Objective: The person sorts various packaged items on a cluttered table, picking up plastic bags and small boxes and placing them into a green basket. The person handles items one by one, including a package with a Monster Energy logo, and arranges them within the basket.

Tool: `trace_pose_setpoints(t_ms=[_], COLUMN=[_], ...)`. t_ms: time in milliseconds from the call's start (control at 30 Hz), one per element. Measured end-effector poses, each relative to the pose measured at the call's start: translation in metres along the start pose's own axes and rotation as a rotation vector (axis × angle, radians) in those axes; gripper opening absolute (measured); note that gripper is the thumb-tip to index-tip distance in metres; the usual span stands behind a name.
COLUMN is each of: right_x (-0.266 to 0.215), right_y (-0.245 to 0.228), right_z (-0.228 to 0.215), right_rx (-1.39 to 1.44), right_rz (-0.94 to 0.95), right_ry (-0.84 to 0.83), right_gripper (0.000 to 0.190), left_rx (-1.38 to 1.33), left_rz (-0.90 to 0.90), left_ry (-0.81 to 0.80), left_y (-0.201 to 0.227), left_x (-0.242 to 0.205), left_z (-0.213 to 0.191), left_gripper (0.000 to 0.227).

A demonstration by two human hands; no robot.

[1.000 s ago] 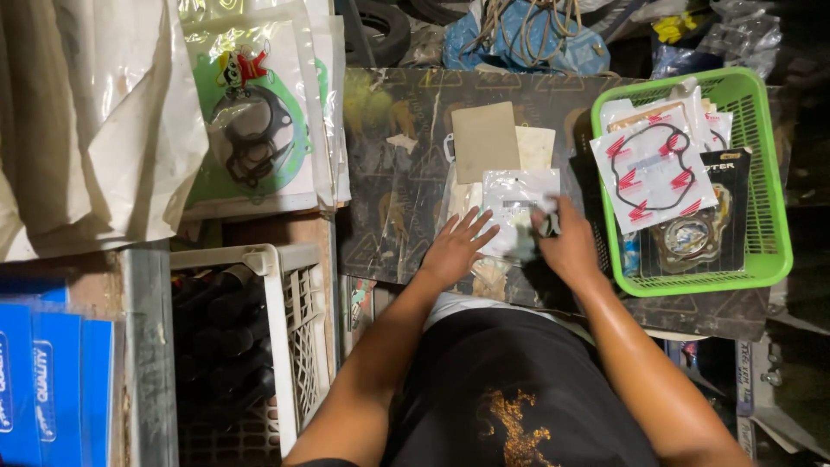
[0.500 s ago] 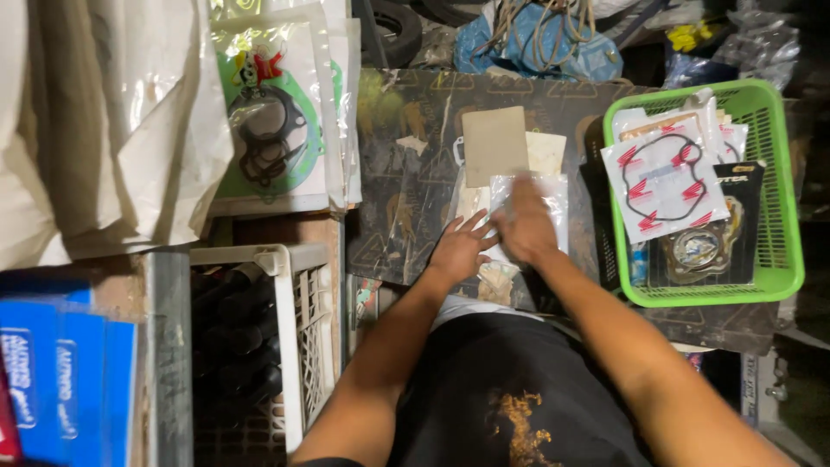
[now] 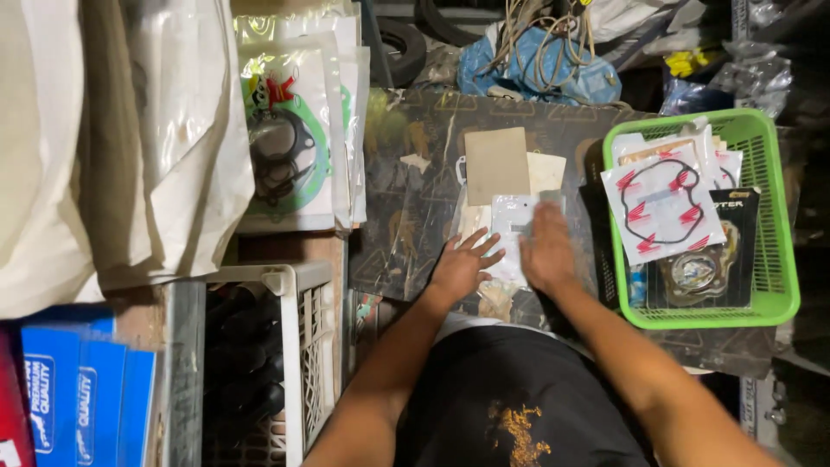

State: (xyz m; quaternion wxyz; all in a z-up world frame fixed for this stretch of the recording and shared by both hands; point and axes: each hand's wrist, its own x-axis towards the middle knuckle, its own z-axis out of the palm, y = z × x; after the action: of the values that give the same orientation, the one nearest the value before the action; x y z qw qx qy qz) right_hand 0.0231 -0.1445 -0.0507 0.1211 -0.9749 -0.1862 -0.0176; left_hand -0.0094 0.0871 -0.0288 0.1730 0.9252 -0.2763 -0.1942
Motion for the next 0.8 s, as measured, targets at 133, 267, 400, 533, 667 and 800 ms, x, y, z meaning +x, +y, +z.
trace_pose_setpoints(t_ms=[133, 267, 400, 533, 667, 800], right_x=[-0.011, 0.001, -0.017, -0.018, -0.039, -0.048], right_y=[0.006, 0.006, -0.017, -0.016, -0.020, 0.004], right_z=[0.003, -0.006, -0.003, -0.009, -0.019, -0.024], right_rx=[0.114, -0.020, -0.027, 0.031, 0.068, -0.008], right_rz=[-0.470, 0.130, -0.298, 0.178, -0.217, -0.023], right_ry=[-0.076, -0.084, -0.281, -0.081, -0.352, -0.180], right_gripper=[0.083, 0.076, 0.082, 0.077, 0.076, 0.066], left_rx=[0.018, 0.014, -0.101, -0.279, -0.185, -0.243], left_rz=[-0.003, 0.001, 0.009, -0.106, -0.074, -0.110], left_ry=[-0.006, 0.036, 0.043, 0.070, 0.087, 0.099], left_y=[-0.001, -0.002, -0.008, 0.002, -0.002, 0.002], left_x=[-0.004, 0.006, -0.003, -0.004, 0.000, 0.003], left_z=[0.004, 0.001, 0.001, -0.020, -0.005, 0.001], left_gripper=[0.050, 0.057, 0.070, 0.090, 0.091, 0.093])
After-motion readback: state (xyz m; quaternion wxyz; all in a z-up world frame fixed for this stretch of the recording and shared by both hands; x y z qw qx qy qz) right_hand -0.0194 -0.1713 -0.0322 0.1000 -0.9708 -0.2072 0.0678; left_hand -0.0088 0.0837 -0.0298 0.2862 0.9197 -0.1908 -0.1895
